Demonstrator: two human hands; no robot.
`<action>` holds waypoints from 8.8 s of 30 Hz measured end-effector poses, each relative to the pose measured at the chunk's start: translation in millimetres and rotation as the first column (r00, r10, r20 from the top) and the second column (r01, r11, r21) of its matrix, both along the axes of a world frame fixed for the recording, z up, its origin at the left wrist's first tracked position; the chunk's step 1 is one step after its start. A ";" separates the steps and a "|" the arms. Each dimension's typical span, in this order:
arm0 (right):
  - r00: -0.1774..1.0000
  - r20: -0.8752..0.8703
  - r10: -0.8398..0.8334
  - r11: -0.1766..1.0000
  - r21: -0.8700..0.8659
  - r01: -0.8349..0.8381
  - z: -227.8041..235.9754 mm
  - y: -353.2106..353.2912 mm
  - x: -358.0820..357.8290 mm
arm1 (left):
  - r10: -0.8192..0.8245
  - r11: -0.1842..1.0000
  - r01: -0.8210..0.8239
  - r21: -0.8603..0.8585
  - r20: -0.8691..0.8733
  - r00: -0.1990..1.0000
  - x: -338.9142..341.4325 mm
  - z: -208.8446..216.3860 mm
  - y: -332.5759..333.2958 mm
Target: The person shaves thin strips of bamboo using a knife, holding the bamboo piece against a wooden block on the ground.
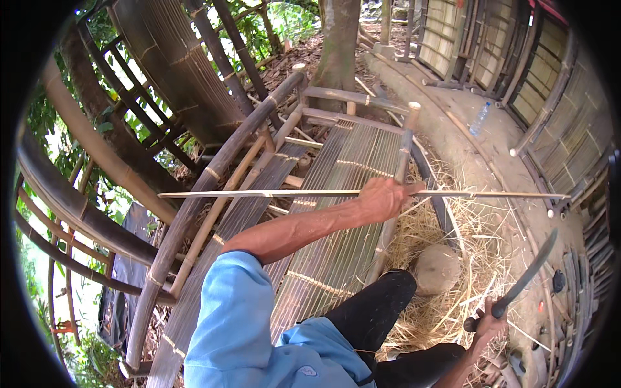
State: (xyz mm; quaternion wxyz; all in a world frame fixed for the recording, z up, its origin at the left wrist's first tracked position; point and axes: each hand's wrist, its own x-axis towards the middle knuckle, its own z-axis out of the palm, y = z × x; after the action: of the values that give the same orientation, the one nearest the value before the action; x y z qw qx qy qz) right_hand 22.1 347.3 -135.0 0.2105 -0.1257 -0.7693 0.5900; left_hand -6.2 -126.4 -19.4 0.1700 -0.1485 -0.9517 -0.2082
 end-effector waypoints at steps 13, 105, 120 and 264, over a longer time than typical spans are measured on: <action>0.987 0.060 0.151 0.988 0.034 -0.153 44.3 -51.8 49.2 | 0.061 0.953 -0.073 0.293 0.049 0.997 -83.2 18.9 25.6; -0.379 0.644 0.664 -0.746 0.543 -0.385 -100.1 -595.0 198.7 | 0.542 -0.678 -0.703 -0.215 0.500 -0.675 652.7 -276.3 -27.1; -0.339 0.535 0.774 -0.634 0.649 -0.421 -55.7 -604.0 192.5 | 0.448 -0.551 -0.810 -0.200 0.749 -0.489 652.3 -304.9 -20.2; 0.795 0.375 0.476 0.858 0.000 -0.514 -68.0 -106.3 69.6 | 0.293 0.789 -0.446 0.422 0.380 0.878 -25.7 117.2 -80.5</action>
State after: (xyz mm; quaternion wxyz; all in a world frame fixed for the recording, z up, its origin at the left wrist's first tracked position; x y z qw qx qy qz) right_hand 91.7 241.0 -203.0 -0.0905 -0.0155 -0.8296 0.5507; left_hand -31.9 -207.0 97.8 0.0967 0.1243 -0.8899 -0.4281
